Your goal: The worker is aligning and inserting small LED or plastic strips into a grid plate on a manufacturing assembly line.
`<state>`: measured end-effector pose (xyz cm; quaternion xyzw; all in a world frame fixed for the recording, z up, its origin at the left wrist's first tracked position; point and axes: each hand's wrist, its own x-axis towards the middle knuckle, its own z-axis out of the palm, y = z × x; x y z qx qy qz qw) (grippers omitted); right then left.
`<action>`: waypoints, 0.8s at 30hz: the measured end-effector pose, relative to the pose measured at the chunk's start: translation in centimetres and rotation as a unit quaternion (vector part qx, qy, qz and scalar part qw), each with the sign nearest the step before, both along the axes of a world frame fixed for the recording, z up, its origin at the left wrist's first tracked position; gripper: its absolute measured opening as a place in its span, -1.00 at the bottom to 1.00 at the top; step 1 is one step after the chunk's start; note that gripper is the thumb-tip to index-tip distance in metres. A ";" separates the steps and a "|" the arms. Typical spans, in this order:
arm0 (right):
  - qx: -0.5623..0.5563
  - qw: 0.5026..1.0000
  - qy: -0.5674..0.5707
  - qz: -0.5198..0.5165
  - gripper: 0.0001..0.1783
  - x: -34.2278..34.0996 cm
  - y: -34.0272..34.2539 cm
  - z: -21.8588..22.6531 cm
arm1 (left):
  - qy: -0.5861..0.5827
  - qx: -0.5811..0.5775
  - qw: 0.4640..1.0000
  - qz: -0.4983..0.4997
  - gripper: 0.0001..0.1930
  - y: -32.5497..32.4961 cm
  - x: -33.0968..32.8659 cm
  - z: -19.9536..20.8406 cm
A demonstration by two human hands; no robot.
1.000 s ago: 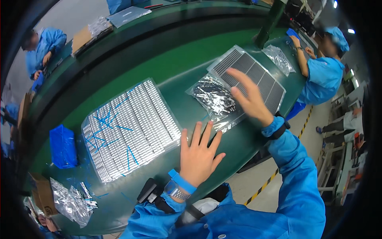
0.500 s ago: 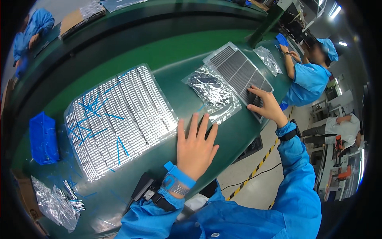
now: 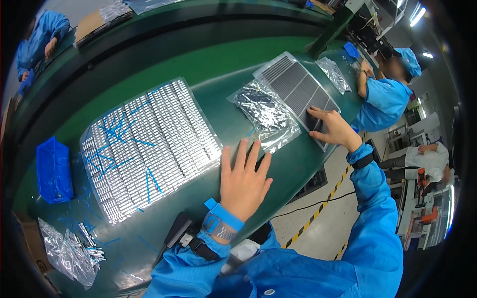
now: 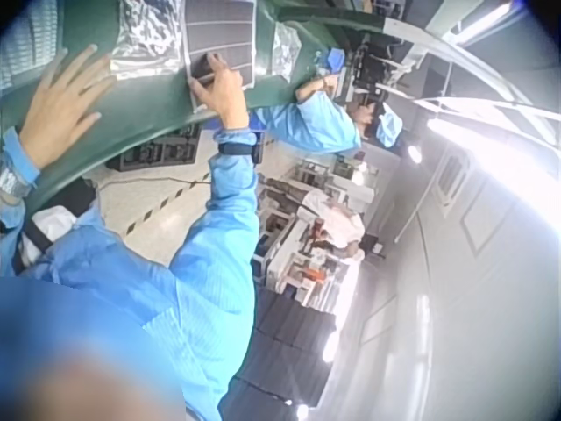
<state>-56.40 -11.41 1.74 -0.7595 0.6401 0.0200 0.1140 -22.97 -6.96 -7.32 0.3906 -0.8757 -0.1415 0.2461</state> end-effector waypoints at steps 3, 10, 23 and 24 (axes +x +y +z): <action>0.001 1.000 0.006 0.020 -0.15 -0.5 -0.1 0.1 | 0.002 -0.001 1.000 0.000 -0.42 0.0 0.0 0.1; -0.019 0.999 0.001 0.050 -0.16 -0.3 -0.2 0.5 | 0.005 0.001 1.000 0.000 -0.42 0.0 0.0 0.0; -0.001 0.998 -0.002 0.067 -0.13 -0.5 -0.4 0.8 | 0.008 0.003 1.000 -0.002 -0.43 -0.1 0.0 0.0; 0.005 0.998 -0.004 0.061 -0.13 -0.5 -0.4 0.8 | 0.009 0.002 1.000 -0.002 -0.44 -0.1 0.0 0.0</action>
